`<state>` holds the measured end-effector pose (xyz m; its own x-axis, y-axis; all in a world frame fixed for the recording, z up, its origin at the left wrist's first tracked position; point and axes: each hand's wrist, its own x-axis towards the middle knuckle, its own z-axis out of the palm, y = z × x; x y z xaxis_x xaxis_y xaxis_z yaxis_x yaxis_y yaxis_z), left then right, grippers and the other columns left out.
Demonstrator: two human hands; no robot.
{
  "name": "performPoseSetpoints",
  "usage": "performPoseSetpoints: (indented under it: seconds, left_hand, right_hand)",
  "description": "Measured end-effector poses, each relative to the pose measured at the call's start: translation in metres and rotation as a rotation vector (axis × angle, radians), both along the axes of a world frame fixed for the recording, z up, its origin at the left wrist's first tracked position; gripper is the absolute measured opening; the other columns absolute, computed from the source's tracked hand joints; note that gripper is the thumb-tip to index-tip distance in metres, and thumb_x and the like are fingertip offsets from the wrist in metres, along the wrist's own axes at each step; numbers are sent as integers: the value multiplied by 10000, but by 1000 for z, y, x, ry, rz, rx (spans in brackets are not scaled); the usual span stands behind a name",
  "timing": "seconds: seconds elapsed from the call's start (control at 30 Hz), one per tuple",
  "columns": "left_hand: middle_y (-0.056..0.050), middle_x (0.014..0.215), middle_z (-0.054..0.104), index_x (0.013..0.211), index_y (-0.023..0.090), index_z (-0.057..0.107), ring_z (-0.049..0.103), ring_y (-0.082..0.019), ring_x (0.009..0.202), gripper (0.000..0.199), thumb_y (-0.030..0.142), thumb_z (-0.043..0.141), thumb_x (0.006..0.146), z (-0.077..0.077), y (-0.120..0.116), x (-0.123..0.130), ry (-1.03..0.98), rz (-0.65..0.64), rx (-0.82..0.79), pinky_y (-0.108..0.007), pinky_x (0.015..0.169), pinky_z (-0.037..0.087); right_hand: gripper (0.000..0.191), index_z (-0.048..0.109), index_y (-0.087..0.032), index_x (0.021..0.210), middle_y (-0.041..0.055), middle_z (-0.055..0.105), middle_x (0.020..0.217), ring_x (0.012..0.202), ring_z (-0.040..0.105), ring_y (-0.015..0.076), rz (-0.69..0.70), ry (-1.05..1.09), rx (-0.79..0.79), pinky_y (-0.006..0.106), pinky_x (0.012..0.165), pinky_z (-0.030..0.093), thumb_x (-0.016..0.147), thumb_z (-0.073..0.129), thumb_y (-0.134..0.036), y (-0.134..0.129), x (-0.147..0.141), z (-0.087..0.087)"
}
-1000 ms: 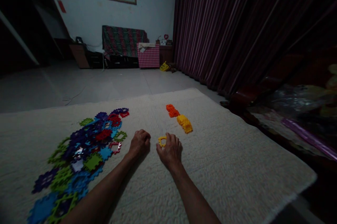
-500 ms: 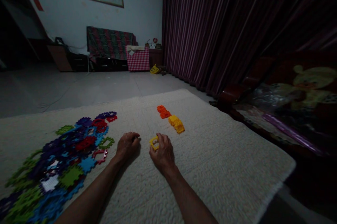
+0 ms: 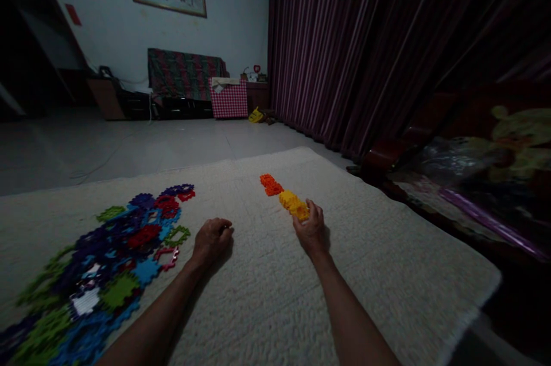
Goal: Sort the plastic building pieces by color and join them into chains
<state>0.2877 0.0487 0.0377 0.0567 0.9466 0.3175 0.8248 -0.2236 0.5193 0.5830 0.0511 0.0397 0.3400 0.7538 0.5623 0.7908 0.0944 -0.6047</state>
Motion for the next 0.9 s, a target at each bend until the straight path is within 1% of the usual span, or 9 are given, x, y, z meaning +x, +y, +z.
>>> performPoseSetpoints:
  seconds: [0.07, 0.1, 0.23, 0.43, 0.63, 0.8, 0.9]
  left_hand:
    - [-69, 925, 712, 920, 200, 714, 607, -222, 942, 179, 213, 551, 847, 0, 0, 0, 2, -4, 11, -335, 843, 455]
    - [-69, 925, 711, 920, 199, 715, 607, -223, 944, 180, 215, 551, 848, 0, 0, 0, 5, -5, 16, -335, 845, 455]
    - [-68, 921, 710, 916, 203, 715, 605, -222, 941, 182, 204, 547, 844, -1, 0, -1, 20, -2, 20, -334, 843, 454]
    - [-63, 914, 703, 918, 209, 711, 595, -216, 930, 172, 223, 553, 852, -3, 0, -1, 32, 10, 20, -330, 834, 445]
    - [-59, 890, 698, 907, 208, 709, 587, -214, 910, 167, 217, 551, 853, -3, 1, -2, 46, 1, 28, -324, 818, 439]
    - [-59, 901, 701, 909, 208, 708, 593, -214, 906, 162, 225, 557, 851, -2, 1, -2, 29, -3, 31, -325, 822, 440]
    - [-58, 904, 705, 915, 215, 710, 595, -215, 914, 173, 211, 554, 842, -2, 0, -1, 22, 10, 19, -330, 824, 442]
  right_hand:
    - [614, 444, -196, 1366, 136, 540, 1246, 1038, 612, 255, 4, 5, -57, 387, 824, 556, 802, 597, -385, -2, 4, -3]
    - [611, 447, -198, 1363, 134, 541, 1246, 1035, 615, 254, 6, 6, -65, 381, 817, 557, 799, 599, -376, -3, 4, -5]
    - [603, 459, -204, 1348, 132, 548, 1239, 1076, 605, 264, 3, -16, -62, 399, 867, 542, 784, 610, -356, 0, 4, -10]
    - [610, 451, -201, 1355, 133, 547, 1243, 1063, 609, 265, 1, -33, -81, 398, 874, 532, 791, 603, -374, 5, 7, -12]
    - [664, 420, -207, 1386, 129, 539, 1259, 1031, 614, 261, -42, -92, -133, 393, 853, 523, 780, 623, -384, 7, 5, -14]
    - [700, 420, -158, 1387, 157, 545, 1257, 1091, 582, 288, -47, -151, -137, 417, 929, 483, 757, 642, -369, 11, 6, -18]
    - [698, 420, -142, 1383, 165, 560, 1233, 1079, 583, 293, -69, -194, -150, 421, 930, 467, 766, 639, -382, 13, 6, -20]
